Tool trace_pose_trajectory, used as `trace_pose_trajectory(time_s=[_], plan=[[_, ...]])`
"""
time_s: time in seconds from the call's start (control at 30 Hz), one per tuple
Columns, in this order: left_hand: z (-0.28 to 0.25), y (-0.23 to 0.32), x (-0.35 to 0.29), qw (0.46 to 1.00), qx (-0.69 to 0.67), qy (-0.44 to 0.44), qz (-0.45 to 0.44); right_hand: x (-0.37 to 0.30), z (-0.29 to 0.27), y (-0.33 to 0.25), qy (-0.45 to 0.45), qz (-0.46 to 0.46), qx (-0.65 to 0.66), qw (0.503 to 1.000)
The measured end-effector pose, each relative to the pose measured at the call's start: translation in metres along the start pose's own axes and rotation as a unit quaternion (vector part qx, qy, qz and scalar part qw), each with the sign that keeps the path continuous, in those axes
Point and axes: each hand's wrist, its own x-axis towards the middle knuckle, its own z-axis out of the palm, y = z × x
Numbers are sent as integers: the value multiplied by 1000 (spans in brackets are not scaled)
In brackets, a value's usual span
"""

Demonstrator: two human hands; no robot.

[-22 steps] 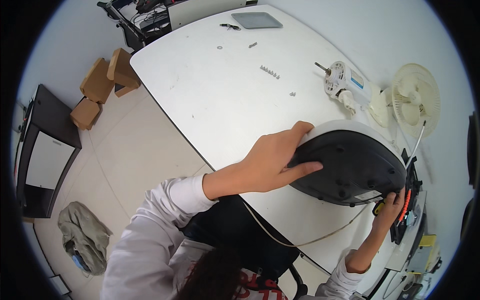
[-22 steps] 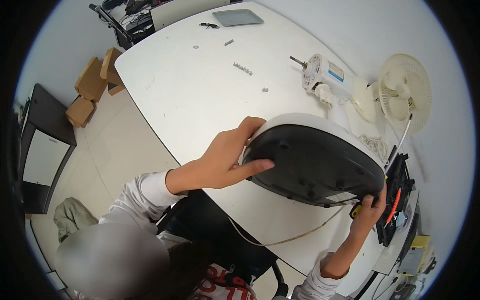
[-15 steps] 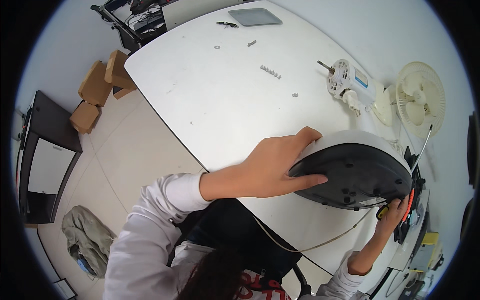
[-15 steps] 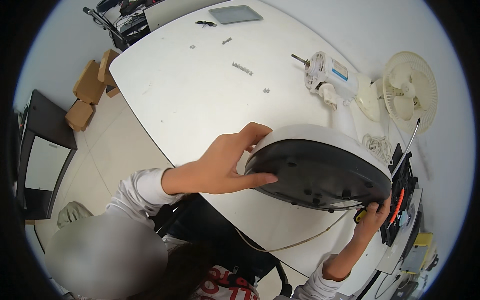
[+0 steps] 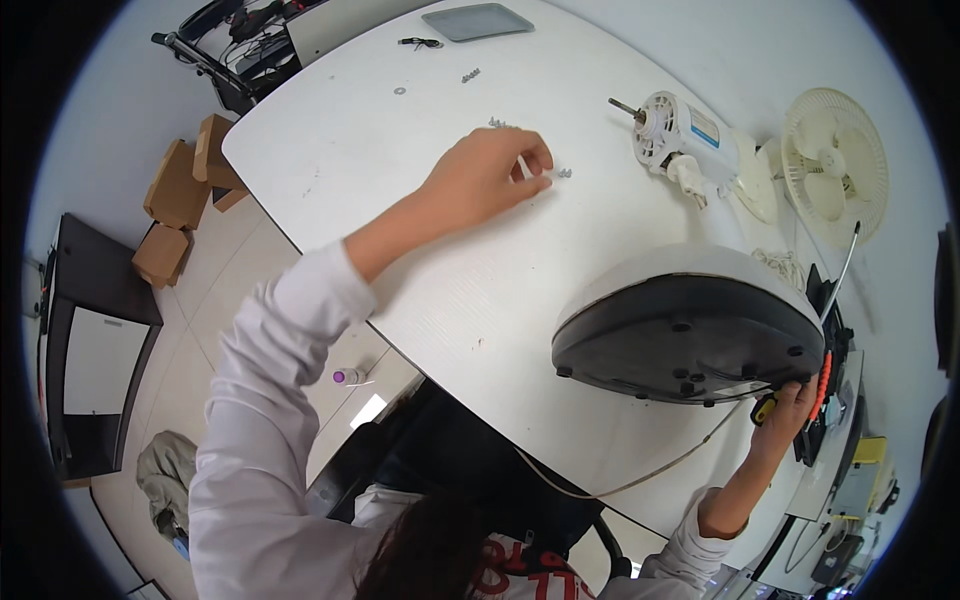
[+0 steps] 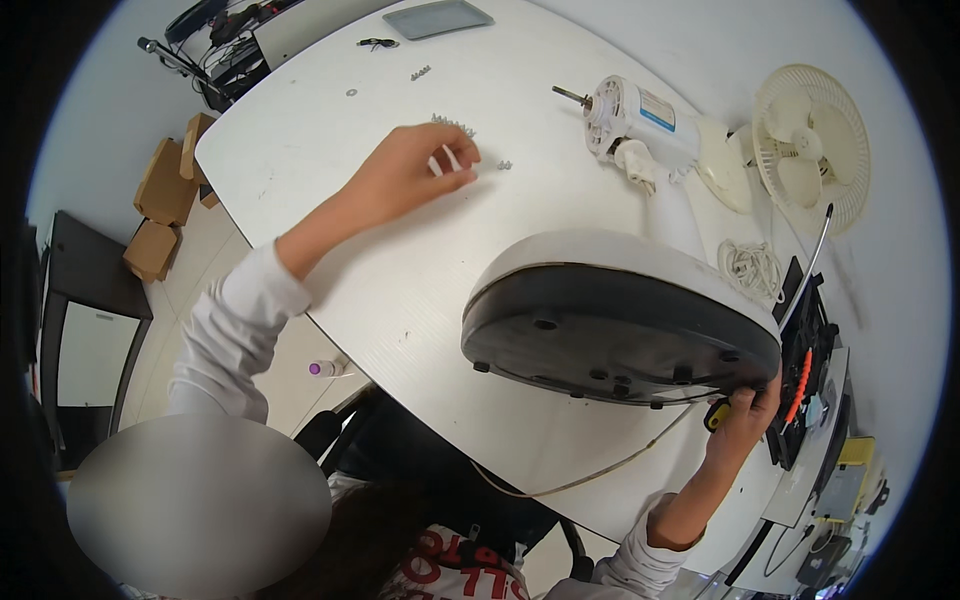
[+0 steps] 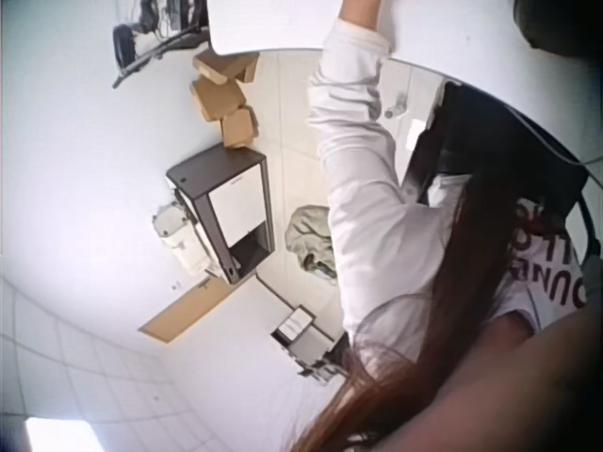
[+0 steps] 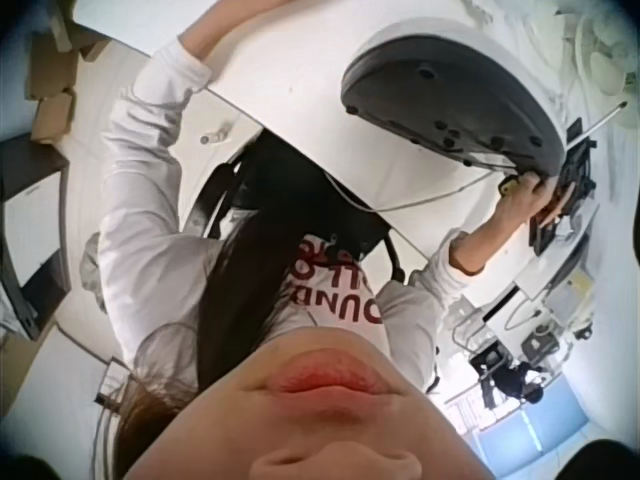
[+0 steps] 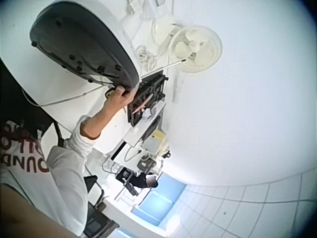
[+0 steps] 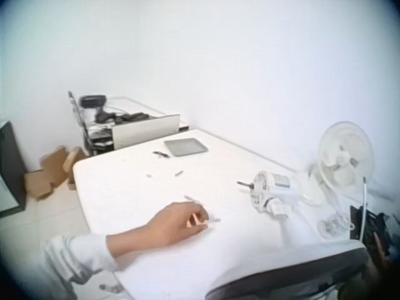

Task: The person uses a screwdriver to fasten screws into a white plastic housing containing wires and a motor. They then place a black cover over the housing and secure it with additional screws.

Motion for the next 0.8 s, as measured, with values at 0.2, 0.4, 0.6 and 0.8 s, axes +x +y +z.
trace_pose_trajectory(time_s=[0.2,0.4,0.6,0.8], plan=[[30,-20,31,992,124,34,12,-1,-1,3,-8,-1,-10,1000],[38,-20,36,990,139,24,-4,0,2,-4,-36,-24,-15,999],[14,-1,41,995,16,90,29,2,17,-27,-37,-48,2,998],[0,123,96,957,-280,-62,33,5,19,-45,-103,-11,78,992]])
